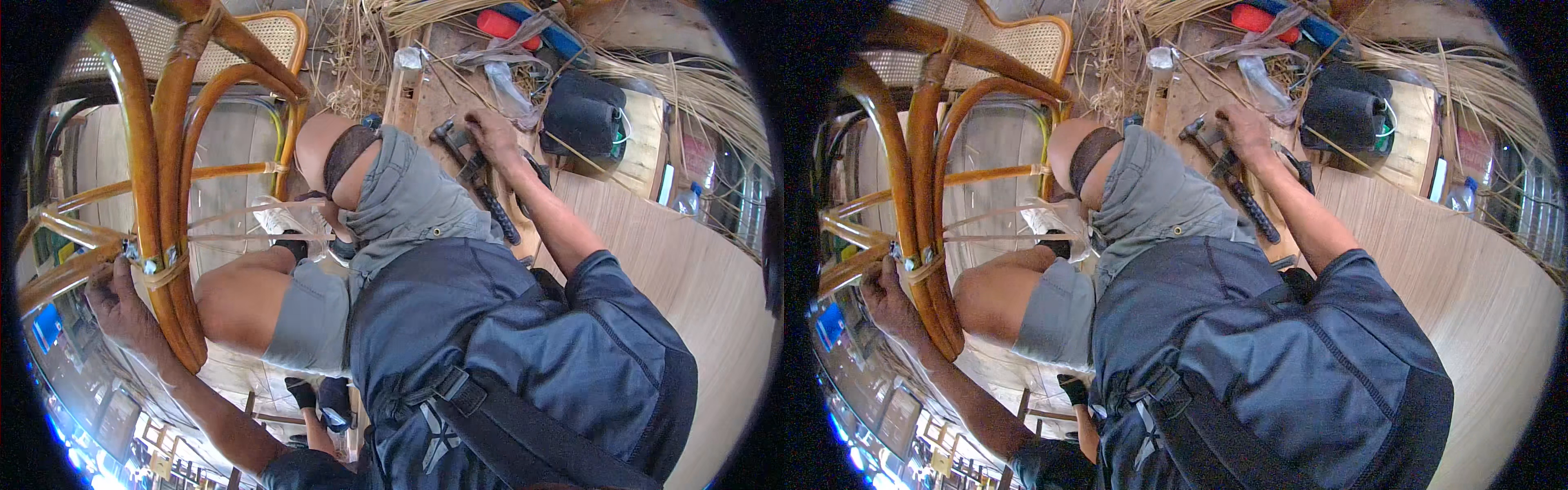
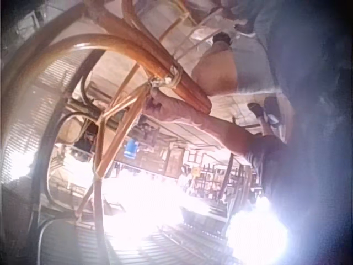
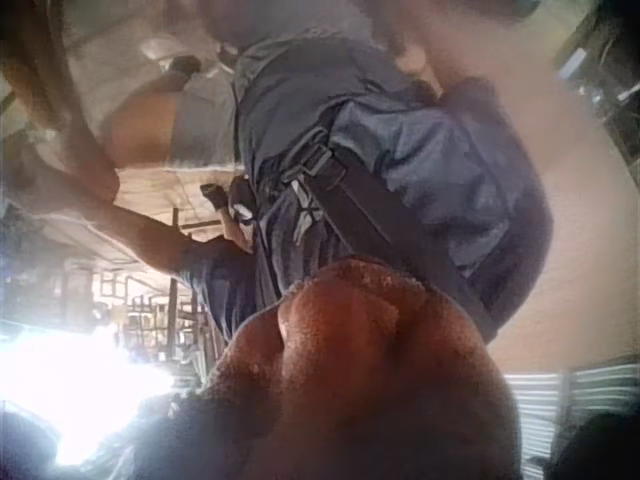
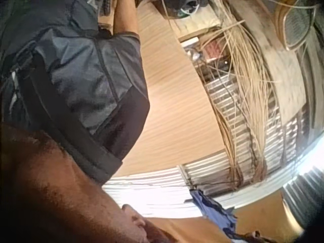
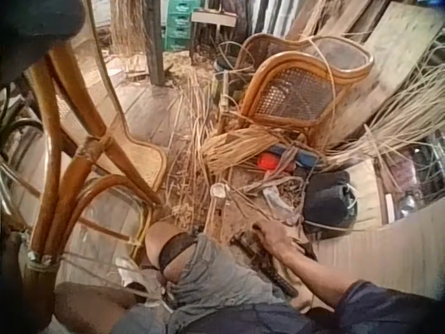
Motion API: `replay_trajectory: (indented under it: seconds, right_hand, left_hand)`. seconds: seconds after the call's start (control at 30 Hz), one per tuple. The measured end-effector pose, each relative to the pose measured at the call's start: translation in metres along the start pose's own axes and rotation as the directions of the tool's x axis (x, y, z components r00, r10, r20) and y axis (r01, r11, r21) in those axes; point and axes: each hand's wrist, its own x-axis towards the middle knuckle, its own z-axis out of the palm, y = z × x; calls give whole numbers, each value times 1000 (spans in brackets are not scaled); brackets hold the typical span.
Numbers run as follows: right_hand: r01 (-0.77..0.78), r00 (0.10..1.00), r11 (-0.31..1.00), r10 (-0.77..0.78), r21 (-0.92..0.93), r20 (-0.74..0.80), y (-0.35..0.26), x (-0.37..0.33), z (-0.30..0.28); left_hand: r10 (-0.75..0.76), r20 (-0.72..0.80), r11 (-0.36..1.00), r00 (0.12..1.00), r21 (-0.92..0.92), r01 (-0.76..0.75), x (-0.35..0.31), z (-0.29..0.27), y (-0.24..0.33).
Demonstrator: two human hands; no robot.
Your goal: Repairing and reinforcing the joints of a rattan chair using binding materials and a hammer.
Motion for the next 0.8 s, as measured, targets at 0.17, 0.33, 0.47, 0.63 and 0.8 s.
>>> replay_trajectory:
  seconds: [0.17,0.33,0.47,0.63,0.8]
  right_hand:
    - [182,982,983,-184,25,50,-3,22,7]
    - [229,959,958,-192,-173,206,-1,25,2]
    - [25,994,997,-18,-70,104,5,18,-12]
    - [-65,992,939,24,338,124,-32,9,-22]
    - [-458,886,682,301,570,353,-33,-16,-19]
  left_hand:
    - [-38,5,998,999,-41,38,-1,-5,1]
    - [38,25,999,999,-32,-37,0,-2,0]
    - [3,61,998,998,70,-8,-1,9,31]
    - [3,36,997,999,-74,0,0,-17,-8]
    - [52,123,974,991,-226,-23,-5,2,31]
